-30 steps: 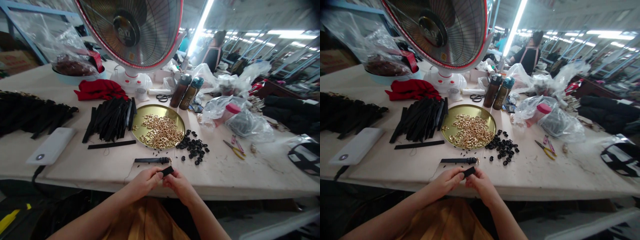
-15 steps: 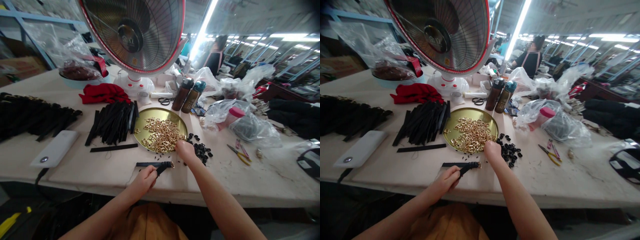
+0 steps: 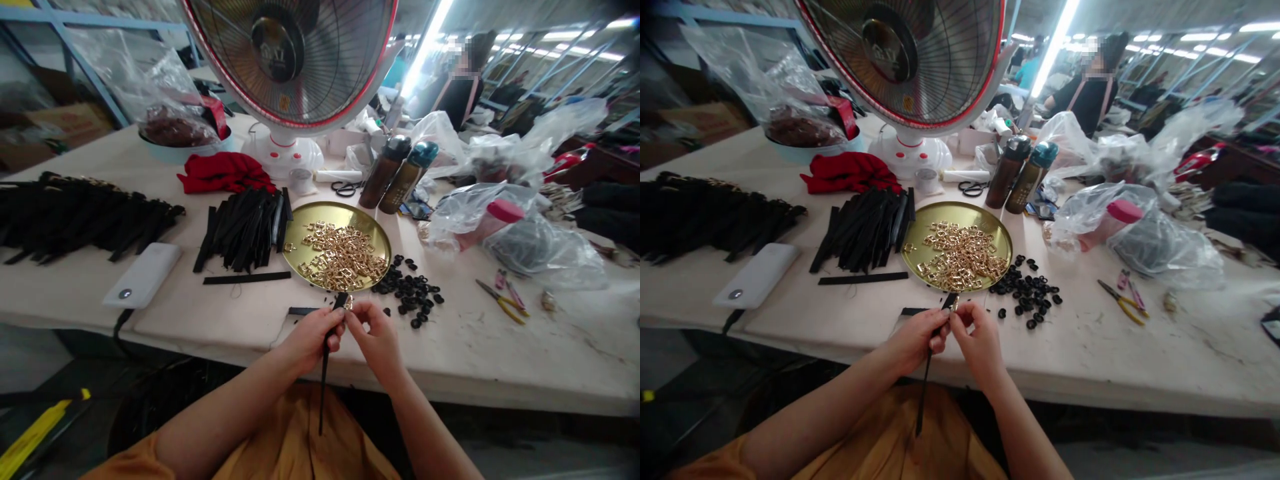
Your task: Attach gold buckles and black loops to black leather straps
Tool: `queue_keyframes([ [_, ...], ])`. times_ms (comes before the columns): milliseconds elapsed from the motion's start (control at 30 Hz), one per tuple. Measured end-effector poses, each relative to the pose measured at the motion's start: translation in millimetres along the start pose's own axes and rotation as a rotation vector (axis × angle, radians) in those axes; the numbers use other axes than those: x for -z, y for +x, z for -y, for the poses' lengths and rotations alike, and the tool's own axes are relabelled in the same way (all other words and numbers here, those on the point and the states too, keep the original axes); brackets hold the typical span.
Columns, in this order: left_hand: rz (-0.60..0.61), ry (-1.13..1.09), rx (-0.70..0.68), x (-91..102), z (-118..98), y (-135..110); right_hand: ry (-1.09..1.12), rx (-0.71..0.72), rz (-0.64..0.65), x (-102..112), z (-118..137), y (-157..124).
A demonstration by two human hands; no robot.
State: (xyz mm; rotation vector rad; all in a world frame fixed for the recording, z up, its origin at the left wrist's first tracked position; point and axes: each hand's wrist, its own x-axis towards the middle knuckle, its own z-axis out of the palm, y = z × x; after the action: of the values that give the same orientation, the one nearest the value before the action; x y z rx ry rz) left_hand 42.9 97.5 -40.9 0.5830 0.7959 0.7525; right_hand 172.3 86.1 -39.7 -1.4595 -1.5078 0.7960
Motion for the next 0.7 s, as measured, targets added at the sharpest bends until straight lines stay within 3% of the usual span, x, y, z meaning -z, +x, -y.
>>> queue_keyframes([
  [100,-0.018,-0.089,0.043,-1.2,0.2,-0.3,0.130,-0.043,-0.049,-11.6,0.5,-16.2],
  [200,0.012,-0.035,0.048,0.2,-2.0,-4.2,0.233,-0.093,-0.031,-12.7,-4.7,-19.1],
  [367,0.052,0.269,0.014,2.4,-9.3,-8.1,0.533,-0.254,0.069,1.3,-6.8,-11.5],
  [500,0.068,0.494,-0.036,2.4,-15.8,-7.6,0.587,-0.269,0.140,8.8,-8.5,-5.5],
  [700,0.044,0.529,-0.082,1.3,-17.3,-8.3,0.793,-0.406,0.032,5.1,-13.5,-5.7],
])
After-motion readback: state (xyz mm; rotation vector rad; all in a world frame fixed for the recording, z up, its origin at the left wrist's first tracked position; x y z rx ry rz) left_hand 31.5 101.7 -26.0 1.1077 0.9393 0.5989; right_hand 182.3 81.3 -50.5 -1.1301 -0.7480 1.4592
